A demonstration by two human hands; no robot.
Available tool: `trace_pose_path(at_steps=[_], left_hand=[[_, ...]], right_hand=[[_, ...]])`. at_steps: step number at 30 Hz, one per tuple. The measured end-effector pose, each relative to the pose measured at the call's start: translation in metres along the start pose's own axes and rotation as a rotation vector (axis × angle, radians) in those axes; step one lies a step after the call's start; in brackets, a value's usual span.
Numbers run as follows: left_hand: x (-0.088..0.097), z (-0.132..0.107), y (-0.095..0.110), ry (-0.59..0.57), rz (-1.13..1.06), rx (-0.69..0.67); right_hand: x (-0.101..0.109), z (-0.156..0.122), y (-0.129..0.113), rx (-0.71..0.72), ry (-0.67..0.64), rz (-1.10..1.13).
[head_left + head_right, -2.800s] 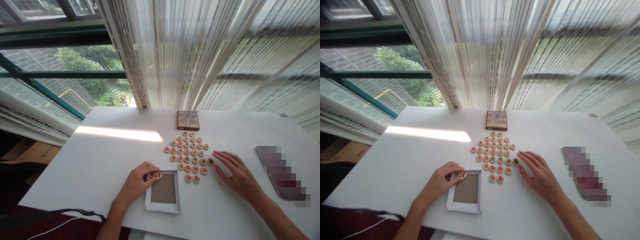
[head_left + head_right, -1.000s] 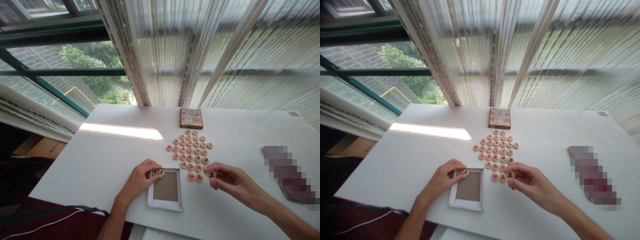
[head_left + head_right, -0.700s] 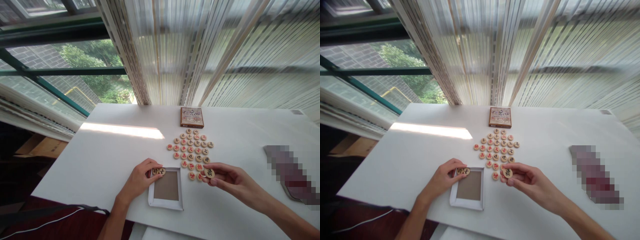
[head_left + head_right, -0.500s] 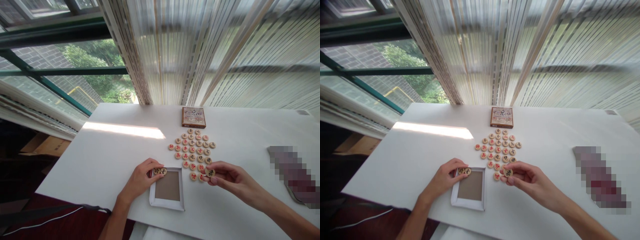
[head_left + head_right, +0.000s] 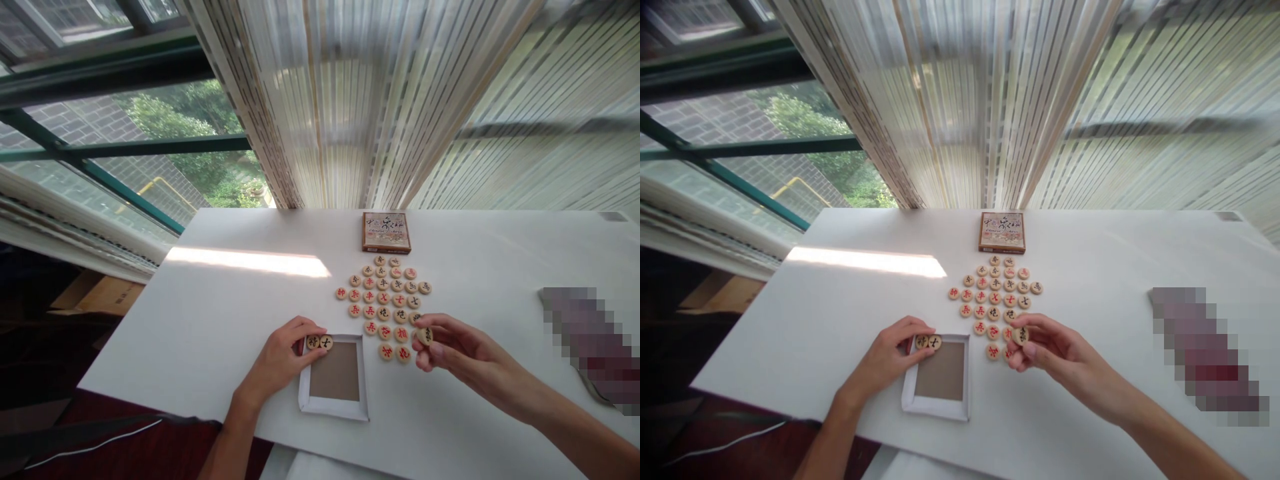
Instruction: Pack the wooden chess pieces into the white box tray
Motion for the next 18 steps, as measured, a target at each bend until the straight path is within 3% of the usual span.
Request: trace_pose_path(at_steps=[18], left_hand=[[-0.001,0.000,0.004,-0.015,0.084,0.008]], right_hand=[[-0.002,-0.014,-0.002,0.007,-0.050,-0.154]])
Point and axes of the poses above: each hand's wrist, its own z-axis towards the middle knuckle, its own x-axis out of the back of the hand, y = z × x, the point moved 5 cm from there along z, towards the middle knuckle, and after that the axes turned 6 degrees about x, right-handed, at the moved point
